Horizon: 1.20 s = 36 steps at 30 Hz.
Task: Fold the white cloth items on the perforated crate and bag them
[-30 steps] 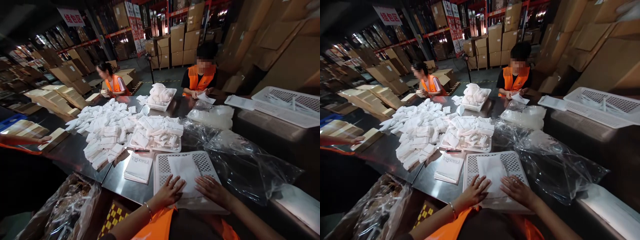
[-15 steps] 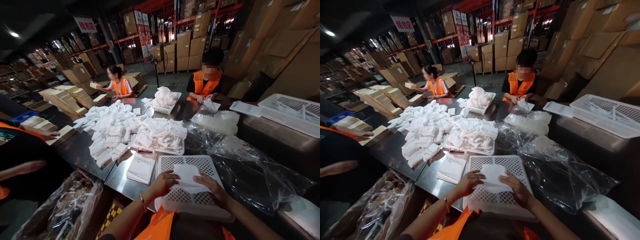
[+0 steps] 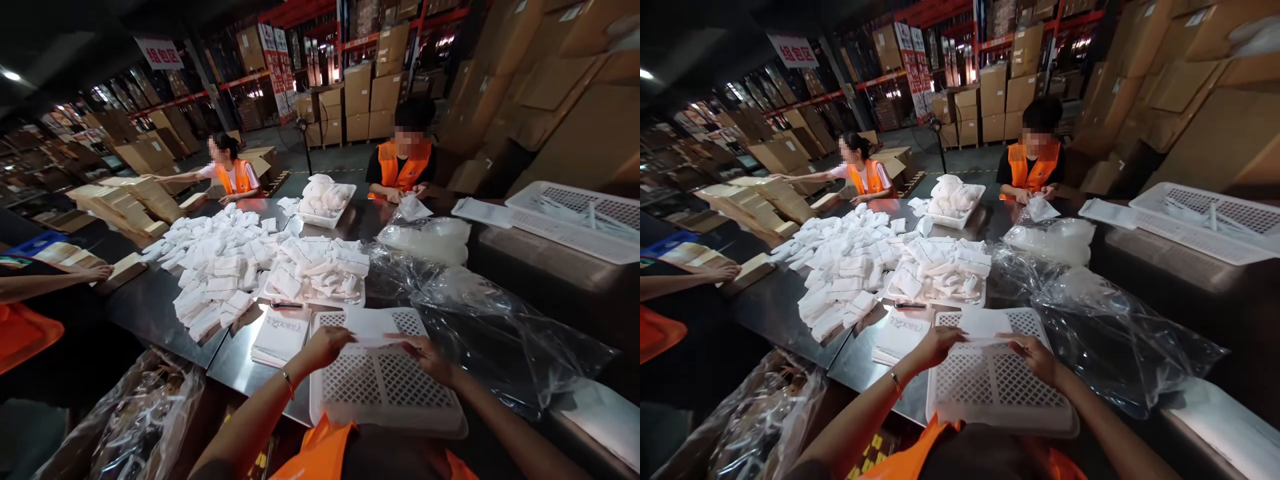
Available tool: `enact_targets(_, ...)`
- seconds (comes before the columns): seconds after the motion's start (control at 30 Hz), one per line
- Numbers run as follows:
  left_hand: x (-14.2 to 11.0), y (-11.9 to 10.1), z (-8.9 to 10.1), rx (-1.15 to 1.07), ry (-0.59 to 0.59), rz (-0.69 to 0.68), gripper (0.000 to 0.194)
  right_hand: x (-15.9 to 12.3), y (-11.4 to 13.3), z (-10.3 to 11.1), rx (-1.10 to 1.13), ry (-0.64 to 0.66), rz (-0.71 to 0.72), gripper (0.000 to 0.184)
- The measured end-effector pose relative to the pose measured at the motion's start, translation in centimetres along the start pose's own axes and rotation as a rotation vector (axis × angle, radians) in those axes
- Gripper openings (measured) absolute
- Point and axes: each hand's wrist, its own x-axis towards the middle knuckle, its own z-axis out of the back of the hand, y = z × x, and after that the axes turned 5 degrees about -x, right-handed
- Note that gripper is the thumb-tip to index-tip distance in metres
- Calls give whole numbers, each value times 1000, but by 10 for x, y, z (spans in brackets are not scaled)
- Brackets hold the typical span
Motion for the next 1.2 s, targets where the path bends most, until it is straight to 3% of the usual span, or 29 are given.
enact_targets(0.1,-9,19,-26,40,94,-83,37,2,-25,-10,-15,98,-24,81)
enact_targets(0.2,-15,30,-39,116,161,-200,30,-1,-47,-21,-34,111,34,73)
enact_targets(0.37,-10,31,-31,357,265,-401,21,-8,-71,-31,-305,103,276,42)
enact_targets(0.47,-3,32,-28,416,361,-455,22,-8,-82,-37,-489,105,386,50)
enact_targets(0.63,-4,33,-36,412,361,-465,17,-12,-92,-44,-547,152,389,56)
enact_targets(0.73,-18,30,-45,352,293,-465,13,-25,-93,-48,-494,55,388,51)
enact_targets(0.93,-49,17,-67,93,155,-264,18,-56,-90,-62,-535,-115,483,54)
enact_targets(1.07,-53,11,-76,-163,-34,-47,17,-60,-77,-74,-347,-257,169,36)
enact_targets(1.2,-47,3,-86,-329,-333,321,28,-50,-54,-83,-167,-507,-109,60)
